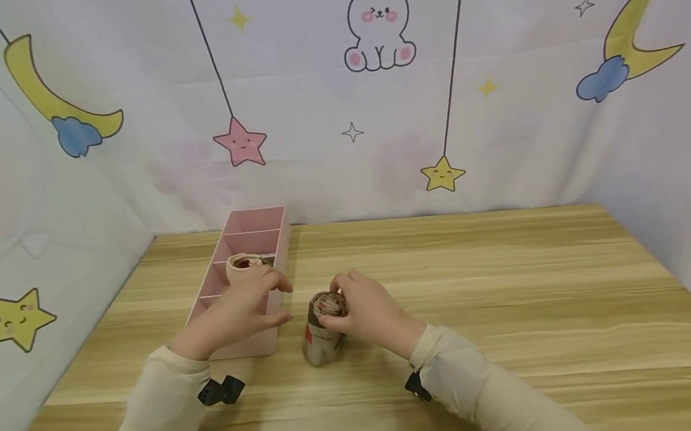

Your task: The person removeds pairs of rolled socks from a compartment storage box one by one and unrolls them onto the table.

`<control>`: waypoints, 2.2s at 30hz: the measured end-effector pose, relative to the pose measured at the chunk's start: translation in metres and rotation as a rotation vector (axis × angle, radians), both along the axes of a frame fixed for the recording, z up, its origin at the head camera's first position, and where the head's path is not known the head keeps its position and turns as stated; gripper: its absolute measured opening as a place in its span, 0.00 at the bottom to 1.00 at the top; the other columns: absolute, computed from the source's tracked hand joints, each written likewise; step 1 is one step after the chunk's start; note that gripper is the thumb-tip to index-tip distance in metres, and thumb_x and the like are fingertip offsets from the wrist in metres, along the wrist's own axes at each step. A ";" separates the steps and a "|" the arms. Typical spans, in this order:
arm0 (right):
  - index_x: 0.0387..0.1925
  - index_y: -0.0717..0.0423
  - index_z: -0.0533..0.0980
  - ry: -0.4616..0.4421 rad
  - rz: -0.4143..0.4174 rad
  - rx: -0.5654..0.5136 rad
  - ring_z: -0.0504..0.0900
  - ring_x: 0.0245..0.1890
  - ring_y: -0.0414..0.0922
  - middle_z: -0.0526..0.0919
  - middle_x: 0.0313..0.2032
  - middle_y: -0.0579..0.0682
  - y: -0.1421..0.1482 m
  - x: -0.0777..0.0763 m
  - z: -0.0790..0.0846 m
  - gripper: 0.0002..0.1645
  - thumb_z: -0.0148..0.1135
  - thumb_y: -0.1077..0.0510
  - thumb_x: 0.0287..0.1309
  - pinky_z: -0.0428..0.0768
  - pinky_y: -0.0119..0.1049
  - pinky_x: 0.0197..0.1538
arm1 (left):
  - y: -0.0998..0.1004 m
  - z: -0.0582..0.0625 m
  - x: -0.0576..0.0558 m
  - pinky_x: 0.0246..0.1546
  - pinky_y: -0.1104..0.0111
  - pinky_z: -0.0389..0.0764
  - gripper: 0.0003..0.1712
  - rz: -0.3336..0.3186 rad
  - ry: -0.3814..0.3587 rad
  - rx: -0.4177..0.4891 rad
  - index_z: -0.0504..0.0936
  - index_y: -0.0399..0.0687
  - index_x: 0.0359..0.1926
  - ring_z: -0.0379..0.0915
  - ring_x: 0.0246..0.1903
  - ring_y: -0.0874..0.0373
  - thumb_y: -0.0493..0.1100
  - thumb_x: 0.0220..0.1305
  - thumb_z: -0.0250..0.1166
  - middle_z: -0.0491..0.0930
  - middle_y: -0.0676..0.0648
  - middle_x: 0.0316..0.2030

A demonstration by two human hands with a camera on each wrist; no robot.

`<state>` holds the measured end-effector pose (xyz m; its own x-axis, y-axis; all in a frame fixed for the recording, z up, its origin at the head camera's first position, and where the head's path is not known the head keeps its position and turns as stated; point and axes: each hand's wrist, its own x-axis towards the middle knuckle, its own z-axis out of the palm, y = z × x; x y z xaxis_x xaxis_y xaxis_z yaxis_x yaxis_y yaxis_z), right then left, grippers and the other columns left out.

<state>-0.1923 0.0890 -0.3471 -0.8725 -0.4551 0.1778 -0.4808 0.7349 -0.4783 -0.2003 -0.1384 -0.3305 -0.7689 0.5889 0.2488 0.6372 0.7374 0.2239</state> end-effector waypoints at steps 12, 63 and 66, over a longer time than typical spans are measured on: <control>0.43 0.58 0.76 -0.023 -0.031 -0.024 0.71 0.27 0.39 0.76 0.31 0.48 0.019 -0.003 -0.013 0.21 0.68 0.49 0.54 0.72 0.31 0.30 | 0.038 -0.015 0.012 0.48 0.60 0.73 0.19 -0.028 0.078 -0.032 0.78 0.44 0.35 0.73 0.40 0.54 0.48 0.47 0.76 0.77 0.50 0.34; 0.44 0.57 0.78 0.243 0.114 0.206 0.79 0.40 0.46 0.81 0.39 0.48 0.054 -0.005 -0.030 0.25 0.72 0.46 0.49 0.79 0.41 0.46 | 0.063 -0.037 -0.007 0.59 0.59 0.67 0.22 -0.070 0.041 0.016 0.81 0.52 0.47 0.73 0.54 0.54 0.51 0.50 0.74 0.82 0.52 0.46; 0.44 0.56 0.78 0.248 0.089 0.239 0.78 0.38 0.44 0.79 0.37 0.47 0.050 0.000 -0.029 0.25 0.72 0.45 0.49 0.79 0.39 0.43 | 0.061 -0.036 -0.008 0.59 0.59 0.67 0.23 -0.094 0.053 -0.015 0.80 0.52 0.47 0.73 0.55 0.54 0.48 0.49 0.75 0.82 0.52 0.47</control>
